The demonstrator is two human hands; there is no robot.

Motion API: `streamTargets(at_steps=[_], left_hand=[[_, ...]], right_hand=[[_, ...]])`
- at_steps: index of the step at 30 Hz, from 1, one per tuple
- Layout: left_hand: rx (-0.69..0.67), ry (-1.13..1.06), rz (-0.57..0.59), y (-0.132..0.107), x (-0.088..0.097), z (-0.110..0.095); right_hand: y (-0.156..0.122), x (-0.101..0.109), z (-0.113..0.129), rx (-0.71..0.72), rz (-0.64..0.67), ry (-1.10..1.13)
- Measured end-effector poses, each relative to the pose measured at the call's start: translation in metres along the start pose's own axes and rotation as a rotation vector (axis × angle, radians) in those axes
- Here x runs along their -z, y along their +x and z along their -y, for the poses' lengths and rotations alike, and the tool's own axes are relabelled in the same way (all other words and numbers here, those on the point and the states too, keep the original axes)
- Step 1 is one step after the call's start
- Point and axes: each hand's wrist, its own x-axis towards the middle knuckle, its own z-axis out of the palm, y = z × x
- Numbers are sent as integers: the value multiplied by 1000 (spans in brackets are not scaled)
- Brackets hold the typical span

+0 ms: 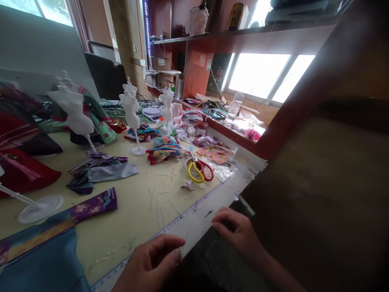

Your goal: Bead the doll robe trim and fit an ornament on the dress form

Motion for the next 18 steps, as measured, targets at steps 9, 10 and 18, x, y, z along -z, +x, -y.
streamTargets(at_steps=[9,10,18], left_hand=[[-632,743,97,103,-81,-36],[-694,841,83,116,-90,-38],[-738,1089,114,184,-150,-57]], right_hand=[[-19,52,-66,-499,-388,339],[-20,53,-71,-524,-418,370],[-25,54,-85,-565,-473,458]])
